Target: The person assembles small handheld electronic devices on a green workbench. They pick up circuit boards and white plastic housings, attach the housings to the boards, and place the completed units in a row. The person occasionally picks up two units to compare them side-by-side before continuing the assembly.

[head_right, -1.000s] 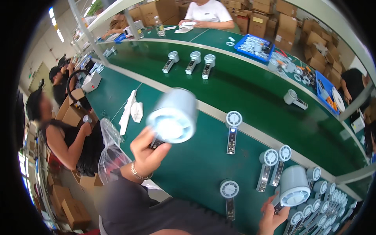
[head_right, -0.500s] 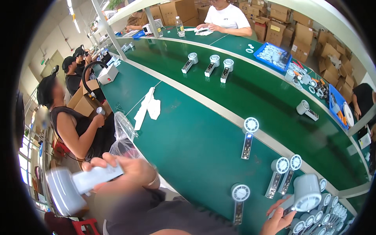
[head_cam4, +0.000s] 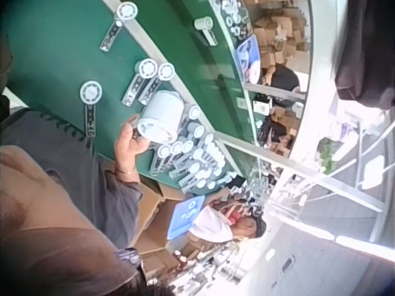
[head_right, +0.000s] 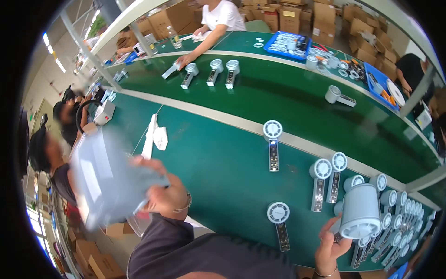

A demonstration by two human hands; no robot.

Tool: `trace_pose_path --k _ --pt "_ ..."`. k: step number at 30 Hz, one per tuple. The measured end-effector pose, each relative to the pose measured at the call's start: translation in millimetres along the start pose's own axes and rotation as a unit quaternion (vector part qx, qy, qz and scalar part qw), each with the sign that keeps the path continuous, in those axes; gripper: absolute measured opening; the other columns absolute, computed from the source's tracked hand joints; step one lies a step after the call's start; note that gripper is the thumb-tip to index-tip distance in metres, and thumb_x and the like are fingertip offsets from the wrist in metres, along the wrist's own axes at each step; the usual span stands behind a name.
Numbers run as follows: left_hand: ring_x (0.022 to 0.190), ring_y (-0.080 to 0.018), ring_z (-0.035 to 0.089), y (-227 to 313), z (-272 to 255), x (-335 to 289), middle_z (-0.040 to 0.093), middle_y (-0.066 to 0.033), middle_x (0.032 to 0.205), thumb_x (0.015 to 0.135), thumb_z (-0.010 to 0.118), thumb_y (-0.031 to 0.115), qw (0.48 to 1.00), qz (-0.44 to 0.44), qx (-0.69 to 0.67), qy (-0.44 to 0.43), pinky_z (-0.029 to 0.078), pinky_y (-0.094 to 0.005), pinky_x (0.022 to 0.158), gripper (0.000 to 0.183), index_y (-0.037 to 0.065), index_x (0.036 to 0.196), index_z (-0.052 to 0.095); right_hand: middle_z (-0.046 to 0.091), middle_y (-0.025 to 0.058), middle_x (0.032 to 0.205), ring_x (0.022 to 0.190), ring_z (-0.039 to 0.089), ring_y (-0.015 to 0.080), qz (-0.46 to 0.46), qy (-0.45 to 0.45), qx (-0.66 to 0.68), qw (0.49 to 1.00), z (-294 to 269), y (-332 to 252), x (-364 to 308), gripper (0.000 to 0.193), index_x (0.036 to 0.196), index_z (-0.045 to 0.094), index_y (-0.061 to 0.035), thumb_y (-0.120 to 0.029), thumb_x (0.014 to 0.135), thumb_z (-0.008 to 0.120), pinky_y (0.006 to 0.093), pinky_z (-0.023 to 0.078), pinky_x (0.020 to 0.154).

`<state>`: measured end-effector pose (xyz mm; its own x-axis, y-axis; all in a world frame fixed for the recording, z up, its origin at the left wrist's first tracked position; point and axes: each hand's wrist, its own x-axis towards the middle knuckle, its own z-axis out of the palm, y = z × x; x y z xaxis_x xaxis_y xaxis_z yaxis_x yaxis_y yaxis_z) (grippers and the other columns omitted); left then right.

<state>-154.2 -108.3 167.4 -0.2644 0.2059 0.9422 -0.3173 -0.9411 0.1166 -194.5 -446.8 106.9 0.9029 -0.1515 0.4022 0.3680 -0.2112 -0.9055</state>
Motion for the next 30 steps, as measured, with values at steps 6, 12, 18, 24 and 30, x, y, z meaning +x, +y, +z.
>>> trace_pose_path --k 6,12,18,24,30 --pt "0.065 -0.0162 0.049 10 21 -18 0.051 -0.0116 0.097 0.093 0.041 0.034 0.922 -0.307 -0.146 -0.183 0.041 -0.0242 0.051 0.04 0.004 0.119 0.041 0.049 0.0095 0.08 0.057 0.042 0.0109 0.01 0.044 0.016 0.999 2 8 -6 0.05 0.121 0.036 0.0084 -0.023 0.085 0.05 0.0225 0.034 0.049" --pt "0.069 -0.0119 0.05 1 22 0 0.053 -0.0172 0.094 0.095 0.031 0.032 0.972 -0.186 -0.128 -0.065 0.04 -0.021 0.05 0.041 -0.005 0.11 0.038 0.049 0.007 0.077 0.054 0.043 0.0095 0.001 0.001 -0.021 1.0 11 13 5 0.053 0.12 0.038 0.007 -0.033 0.087 0.051 0.0213 0.033 0.044" --pt "0.061 -0.01 0.051 -22 72 -30 0.061 -0.0167 0.094 0.092 0.046 0.013 0.823 -0.45 -0.296 -0.182 0.038 -0.0203 0.048 0.037 -0.006 0.124 0.044 0.049 0.0073 0.074 0.054 0.044 0.0101 0.114 0.051 0.056 0.991 15 10 2 0.051 0.12 0.037 0.0079 -0.026 0.084 0.052 0.0208 0.036 0.046" --pt "0.058 -0.0056 0.051 -72 143 -93 0.064 -0.0086 0.085 0.089 0.055 0.014 0.678 -0.601 -0.332 -0.262 0.038 -0.018 0.046 0.031 0.003 0.119 0.056 0.051 0.0076 0.075 0.052 0.045 0.0097 0.101 0.046 0.008 0.994 -1 3 -3 0.05 0.118 0.041 0.0072 -0.027 0.085 0.054 0.021 0.036 0.045" --pt "0.053 -0.0068 0.051 -106 197 -159 0.065 -0.0084 0.079 0.087 0.059 0.017 0.609 -0.642 -0.347 -0.312 0.038 -0.0188 0.042 0.032 0.002 0.115 0.058 0.051 0.0071 0.075 0.05 0.045 0.0088 0.117 0.092 0.001 0.989 -19 10 -13 0.049 0.117 0.041 0.0068 -0.028 0.085 0.054 0.0204 0.035 0.043"
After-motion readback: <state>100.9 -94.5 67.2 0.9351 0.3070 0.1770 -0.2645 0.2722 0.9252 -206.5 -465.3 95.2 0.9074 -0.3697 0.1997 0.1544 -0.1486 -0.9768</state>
